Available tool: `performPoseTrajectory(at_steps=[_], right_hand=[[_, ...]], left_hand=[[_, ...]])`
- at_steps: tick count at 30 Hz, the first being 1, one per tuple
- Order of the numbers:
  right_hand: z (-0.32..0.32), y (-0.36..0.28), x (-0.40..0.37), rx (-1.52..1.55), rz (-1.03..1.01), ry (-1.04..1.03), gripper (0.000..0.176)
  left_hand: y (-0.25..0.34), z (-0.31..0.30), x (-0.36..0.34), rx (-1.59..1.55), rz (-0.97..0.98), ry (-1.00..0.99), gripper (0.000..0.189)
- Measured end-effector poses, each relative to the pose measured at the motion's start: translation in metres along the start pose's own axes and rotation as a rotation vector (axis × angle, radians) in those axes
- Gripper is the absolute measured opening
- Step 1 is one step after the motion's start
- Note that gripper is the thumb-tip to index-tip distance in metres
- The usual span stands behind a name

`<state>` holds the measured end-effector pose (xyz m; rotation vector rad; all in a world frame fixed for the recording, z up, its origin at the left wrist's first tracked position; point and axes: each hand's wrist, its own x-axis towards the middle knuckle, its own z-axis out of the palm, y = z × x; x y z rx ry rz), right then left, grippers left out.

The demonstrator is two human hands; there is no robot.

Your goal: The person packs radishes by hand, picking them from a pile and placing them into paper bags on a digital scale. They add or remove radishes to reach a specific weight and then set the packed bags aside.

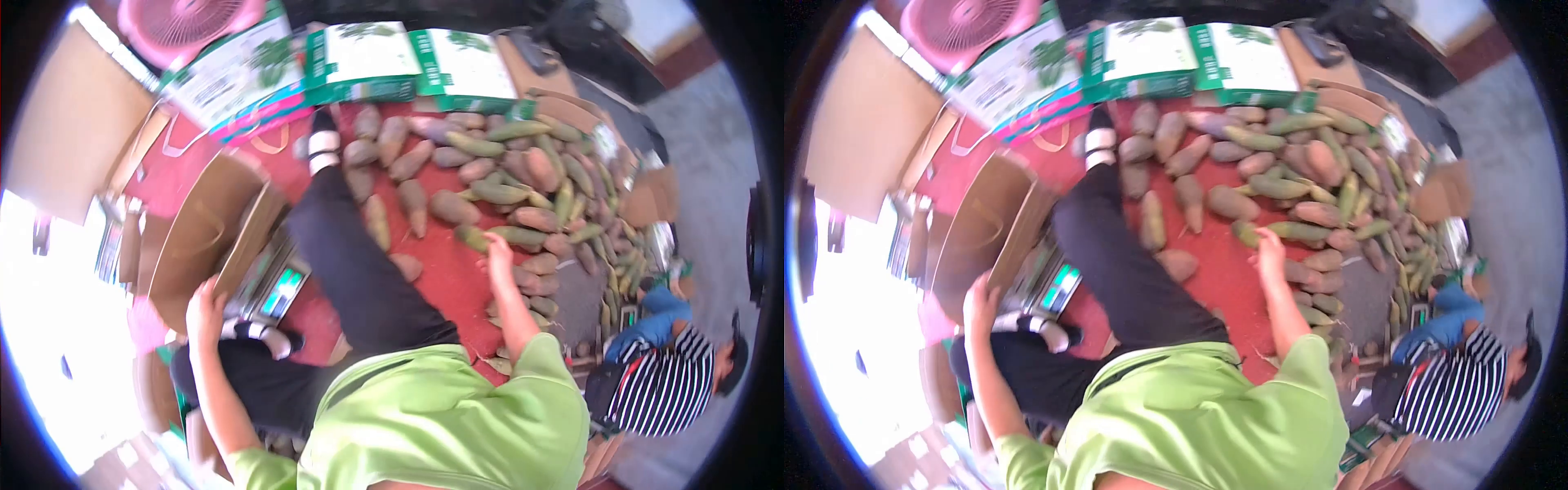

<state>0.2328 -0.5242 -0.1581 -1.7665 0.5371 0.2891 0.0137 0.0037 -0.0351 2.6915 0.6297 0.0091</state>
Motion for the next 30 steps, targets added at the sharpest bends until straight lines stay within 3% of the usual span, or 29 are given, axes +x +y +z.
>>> performPoseTrajectory(at_steps=[5, 8, 13, 19, 21, 22, 24, 28, 30], right_hand=[[0.037, -0.083, -0.013, -0.012, -0.269, -0.196, 0.034], [0.060, -0.146, -0.028, -0.060, -0.494, -0.355, 0.033], [0.114, -0.232, -0.057, 0.035, -0.656, -0.618, 0.034], [0.203, -0.279, -0.099, 0.110, -0.662, -1.105, 0.036], [0.235, -0.282, -0.122, 0.111, -0.559, -1.230, 0.036], [0.250, -0.283, -0.118, 0.035, -0.340, -1.308, 0.038], [0.258, -0.281, -0.136, -0.084, -0.589, -1.195, 0.042], [0.259, -0.249, -0.085, -0.087, -0.556, -1.064, 0.039], [0.231, -0.230, -0.057, -0.143, -0.645, -0.819, 0.035]], left_hand=[[0.014, -0.020, -0.006, 0.082, 0.000, 0.128, 0.046], [0.004, -0.024, -0.012, -0.093, -0.045, 0.294, 0.041], [-0.002, -0.028, -0.019, -0.167, -0.211, 0.398, 0.032], [-0.001, -0.030, -0.018, -0.167, -0.226, 0.488, 0.024], [-0.006, -0.028, -0.016, -0.182, -0.234, 0.486, 0.023], [-0.008, -0.027, -0.016, -0.198, -0.240, 0.497, 0.023], [-0.011, -0.024, -0.015, -0.250, -0.263, 0.485, 0.023], [-0.020, -0.018, -0.014, -0.288, -0.264, 0.433, 0.022], [-0.022, -0.016, -0.013, -0.306, -0.260, 0.391, 0.021]])
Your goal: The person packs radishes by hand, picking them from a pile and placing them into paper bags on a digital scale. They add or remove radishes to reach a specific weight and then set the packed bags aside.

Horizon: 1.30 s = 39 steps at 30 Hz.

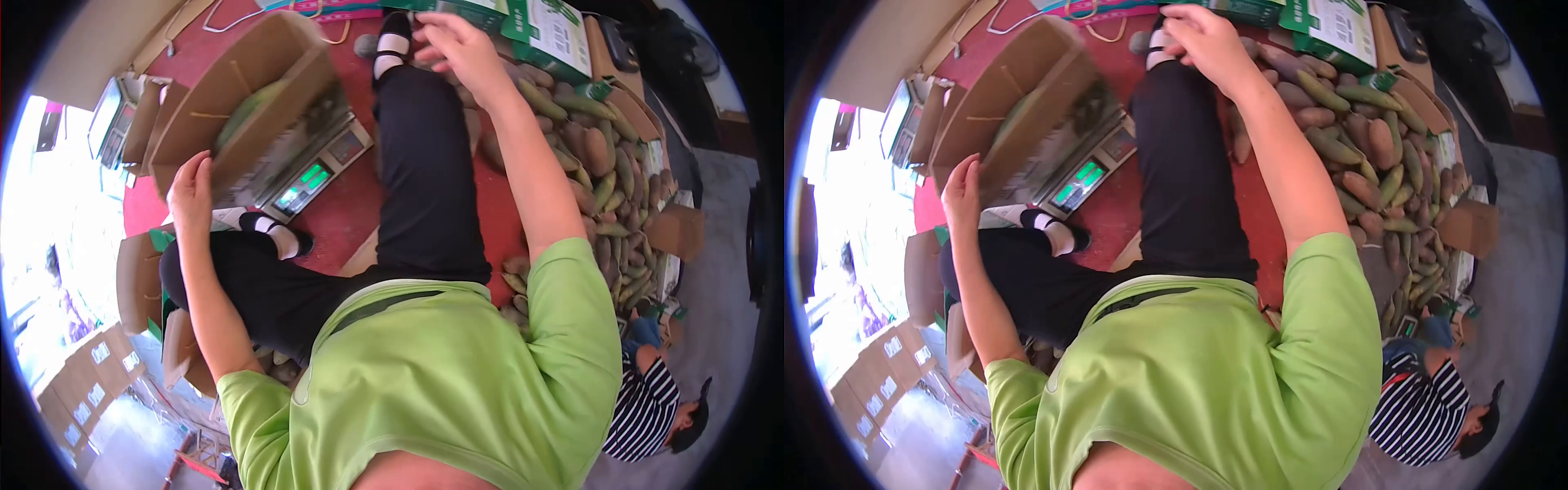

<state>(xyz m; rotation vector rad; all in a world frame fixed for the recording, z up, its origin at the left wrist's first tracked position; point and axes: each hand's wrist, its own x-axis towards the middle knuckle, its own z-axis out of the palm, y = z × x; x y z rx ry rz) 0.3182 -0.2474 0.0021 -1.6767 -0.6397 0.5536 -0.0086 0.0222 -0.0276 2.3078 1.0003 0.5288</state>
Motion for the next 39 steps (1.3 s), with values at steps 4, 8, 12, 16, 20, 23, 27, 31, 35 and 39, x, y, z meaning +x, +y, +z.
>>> performPoseTrajectory(at_steps=[4, 8, 12, 16, 20, 23, 27, 31, 35, 39], right_hand=[[-0.071, 0.107, -0.050, -0.154, 0.131, 0.201, 0.031], [-0.121, 0.257, -0.152, -0.675, 0.290, 0.142, 0.030], [-0.100, 0.312, -0.277, -0.778, 0.634, -0.020, 0.028], [-0.071, 0.322, -0.353, -0.625, 0.997, -0.136, 0.033], [-0.060, 0.384, -0.420, -0.427, 1.006, -0.194, 0.027], [-0.057, 0.402, -0.437, -0.451, 0.830, -0.227, 0.022], [-0.059, 0.384, -0.418, -0.781, 0.707, -0.360, 0.017], [-0.060, 0.359, -0.410, -0.730, 0.933, -0.066, 0.015], [-0.086, 0.307, -0.408, -0.969, 1.019, 0.140, 0.029], [-0.120, 0.299, -0.419, -1.265, 1.032, 0.131, 0.047]], left_hand=[[-0.005, 0.003, 0.005, -0.044, -0.020, -0.010, 0.023], [-0.006, 0.005, 0.005, 0.032, 0.041, -0.026, 0.023], [-0.021, 0.010, 0.007, -0.176, -0.004, -0.067, 0.024], [-0.018, 0.010, 0.006, -0.080, -0.019, -0.058, 0.026], [-0.026, 0.009, 0.009, -0.038, -0.007, -0.076, 0.027], [-0.021, 0.009, 0.008, -0.004, -0.008, -0.077, 0.027], [-0.032, 0.009, 0.012, -0.030, 0.005, -0.076, 0.029], [-0.031, 0.008, 0.013, 0.035, -0.027, -0.086, 0.031], [-0.035, 0.008, 0.014, -0.018, -0.022, -0.079, 0.031], [-0.032, 0.010, 0.013, 0.002, 0.007, -0.039, 0.029]])
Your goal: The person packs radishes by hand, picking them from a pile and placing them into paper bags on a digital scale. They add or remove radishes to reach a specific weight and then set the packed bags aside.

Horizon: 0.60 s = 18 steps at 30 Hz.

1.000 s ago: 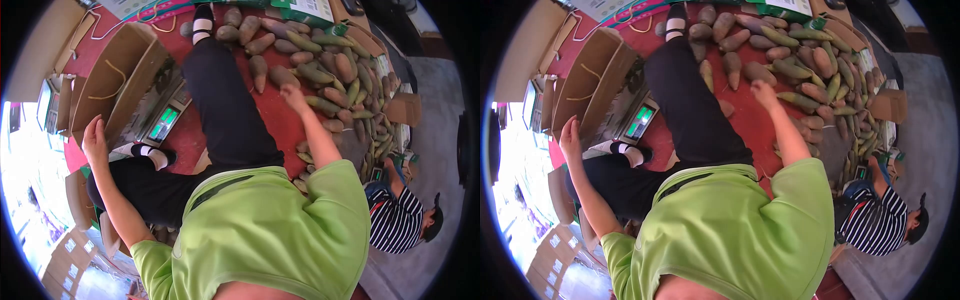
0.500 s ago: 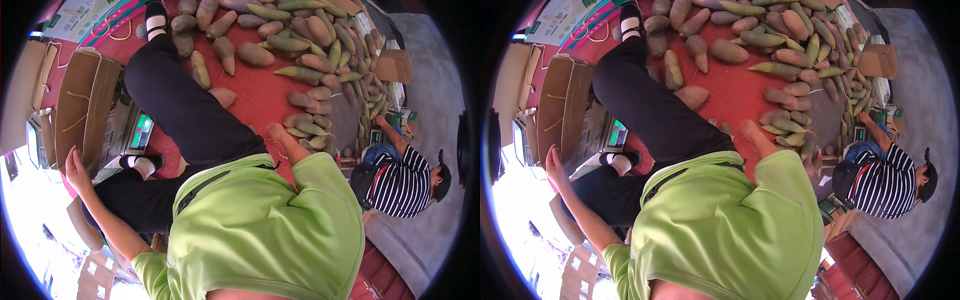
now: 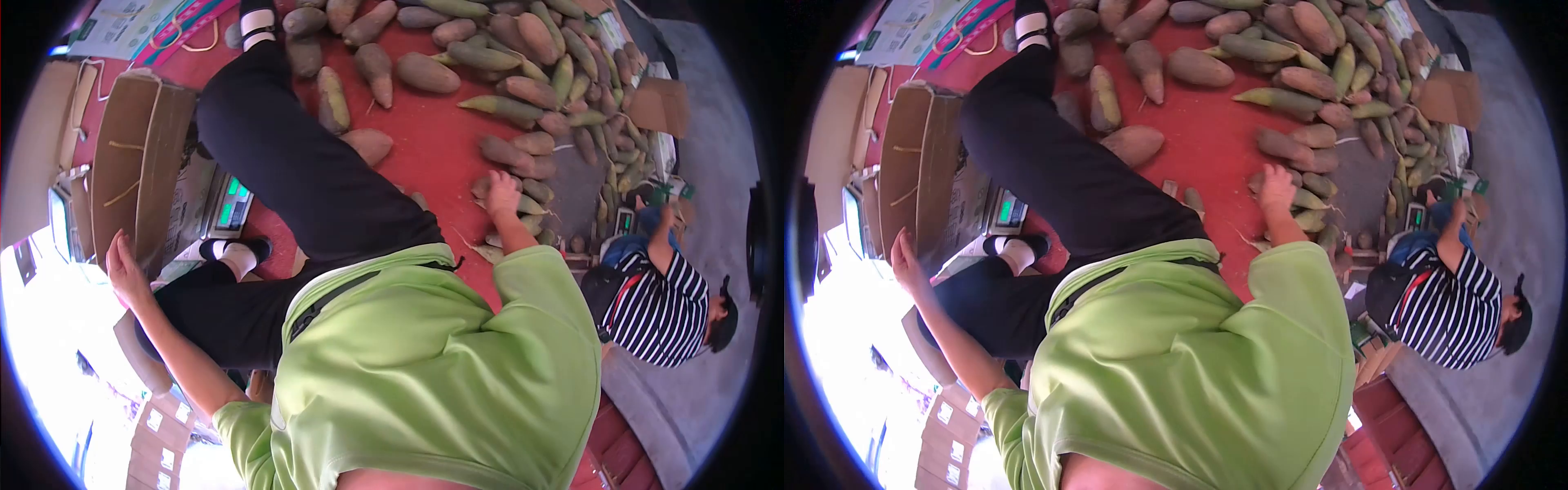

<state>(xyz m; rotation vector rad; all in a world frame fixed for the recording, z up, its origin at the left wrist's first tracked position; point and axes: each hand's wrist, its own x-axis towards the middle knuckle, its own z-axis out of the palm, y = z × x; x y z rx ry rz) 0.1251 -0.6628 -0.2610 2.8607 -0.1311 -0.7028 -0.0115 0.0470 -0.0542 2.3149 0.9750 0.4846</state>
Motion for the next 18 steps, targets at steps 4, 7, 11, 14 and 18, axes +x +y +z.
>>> performPoseTrajectory(at_steps=[4, 7, 11, 14, 18], right_hand=[[-0.011, 0.016, -0.005, -0.174, -0.031, -0.011, 0.057], [-0.016, 0.019, -0.011, -0.183, -0.137, -0.134, 0.061], [-0.004, 0.024, -0.004, -0.280, -0.091, -0.264, 0.050], [-0.002, 0.024, -0.012, -0.339, -0.114, -0.232, 0.043], [0.002, 0.022, -0.017, -0.361, -0.146, -0.202, 0.040]], left_hand=[[0.001, 0.003, -0.001, -0.034, 0.017, 0.007, 0.024], [0.009, 0.004, -0.005, 0.038, 0.068, 0.018, 0.023], [0.028, 0.003, -0.012, 0.276, 0.144, 0.024, 0.025], [0.033, 0.003, -0.013, 0.325, 0.157, 0.035, 0.024], [0.039, 0.003, -0.015, 0.331, 0.159, 0.026, 0.024]])
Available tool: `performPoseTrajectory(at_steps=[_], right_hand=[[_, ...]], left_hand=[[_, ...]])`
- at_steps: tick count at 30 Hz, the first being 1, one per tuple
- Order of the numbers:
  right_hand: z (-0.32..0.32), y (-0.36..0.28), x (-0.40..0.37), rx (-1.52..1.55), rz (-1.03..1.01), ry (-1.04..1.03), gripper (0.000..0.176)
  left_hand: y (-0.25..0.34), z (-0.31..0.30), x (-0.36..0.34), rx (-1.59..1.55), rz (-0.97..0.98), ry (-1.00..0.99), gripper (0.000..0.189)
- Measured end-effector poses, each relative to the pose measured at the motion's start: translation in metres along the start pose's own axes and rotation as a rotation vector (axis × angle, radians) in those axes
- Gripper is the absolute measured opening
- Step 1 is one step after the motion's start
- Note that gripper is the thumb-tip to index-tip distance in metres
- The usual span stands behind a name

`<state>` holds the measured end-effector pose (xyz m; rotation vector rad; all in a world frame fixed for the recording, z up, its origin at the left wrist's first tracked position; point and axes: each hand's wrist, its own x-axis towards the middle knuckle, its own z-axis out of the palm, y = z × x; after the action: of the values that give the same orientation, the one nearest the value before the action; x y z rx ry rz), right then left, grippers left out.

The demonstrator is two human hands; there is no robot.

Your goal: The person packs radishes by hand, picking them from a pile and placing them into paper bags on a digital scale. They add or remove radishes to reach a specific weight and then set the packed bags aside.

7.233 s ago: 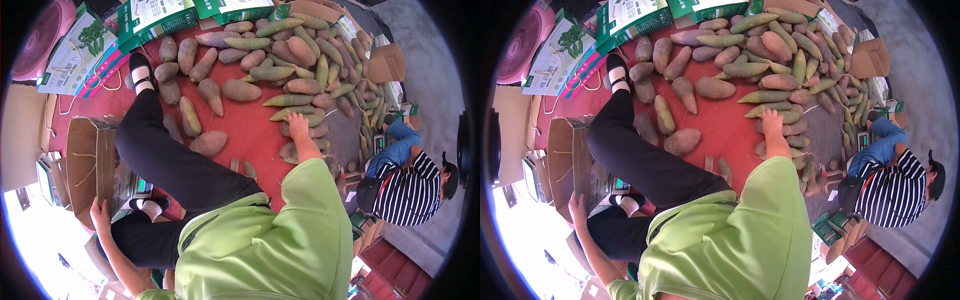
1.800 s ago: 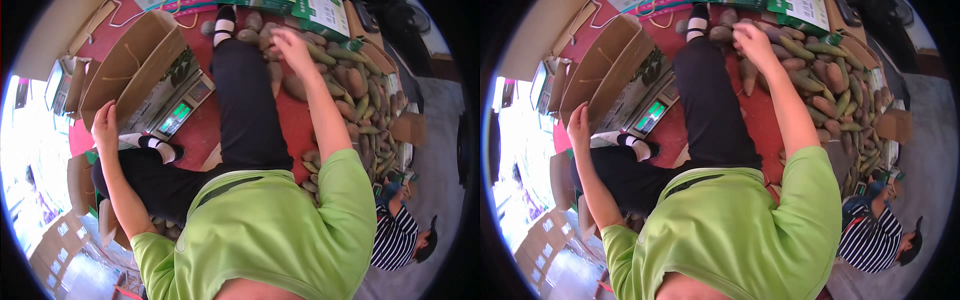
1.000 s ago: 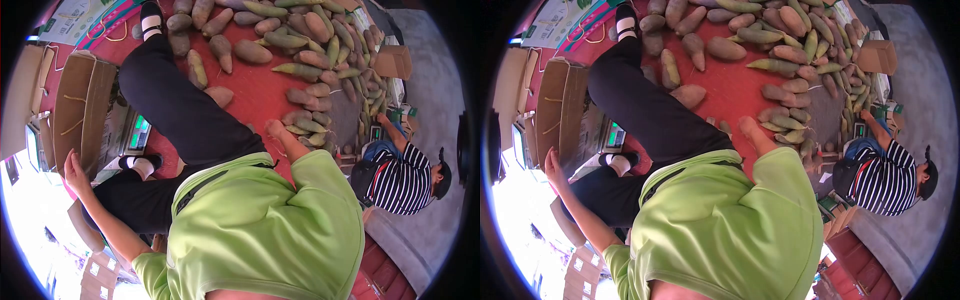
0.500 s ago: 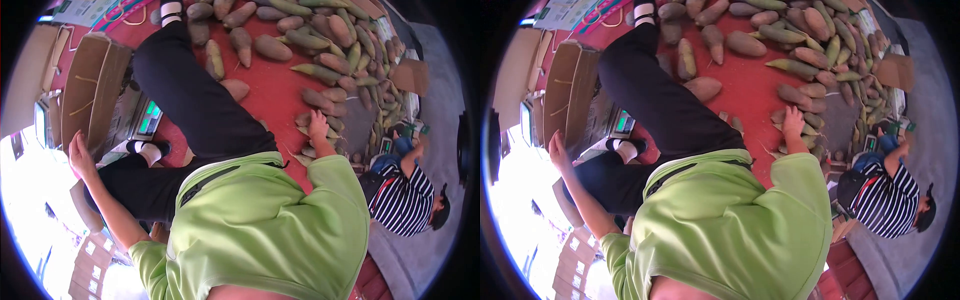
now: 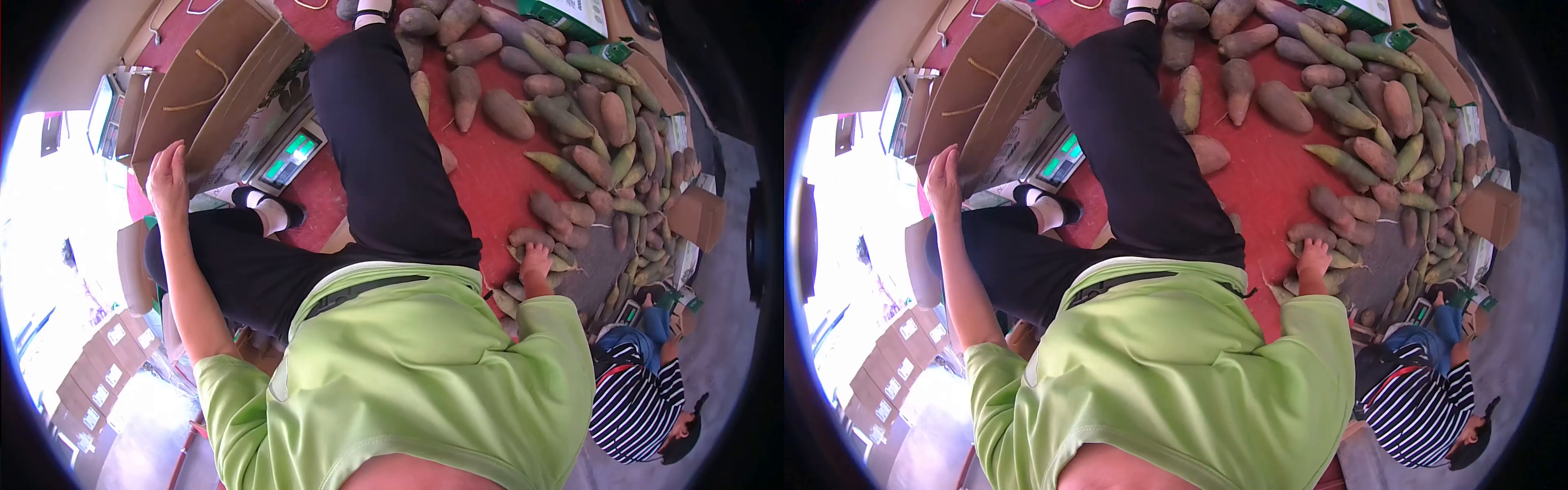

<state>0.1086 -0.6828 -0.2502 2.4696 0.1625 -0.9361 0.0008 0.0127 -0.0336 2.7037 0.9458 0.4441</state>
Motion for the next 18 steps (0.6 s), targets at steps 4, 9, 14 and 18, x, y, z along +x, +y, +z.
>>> performPoseTrajectory(at_steps=[4, 9, 14, 18], right_hand=[[-0.011, -0.002, 0.000, -0.075, -0.054, -0.046, 0.043], [0.014, 0.014, 0.021, 0.054, -0.027, 0.062, 0.038], [-0.033, 0.009, 0.024, 0.408, 0.078, 0.094, 0.046], [-0.057, -0.001, 0.028, 0.463, 0.033, 0.180, 0.054]], left_hand=[[0.003, -0.001, -0.001, 0.030, 0.015, -0.004, 0.024], [0.002, -0.001, 0.000, -0.005, 0.029, 0.010, 0.023], [0.008, -0.004, 0.001, -0.044, 0.023, 0.049, 0.023], [0.010, -0.007, 0.000, -0.019, 0.054, 0.057, 0.022]])
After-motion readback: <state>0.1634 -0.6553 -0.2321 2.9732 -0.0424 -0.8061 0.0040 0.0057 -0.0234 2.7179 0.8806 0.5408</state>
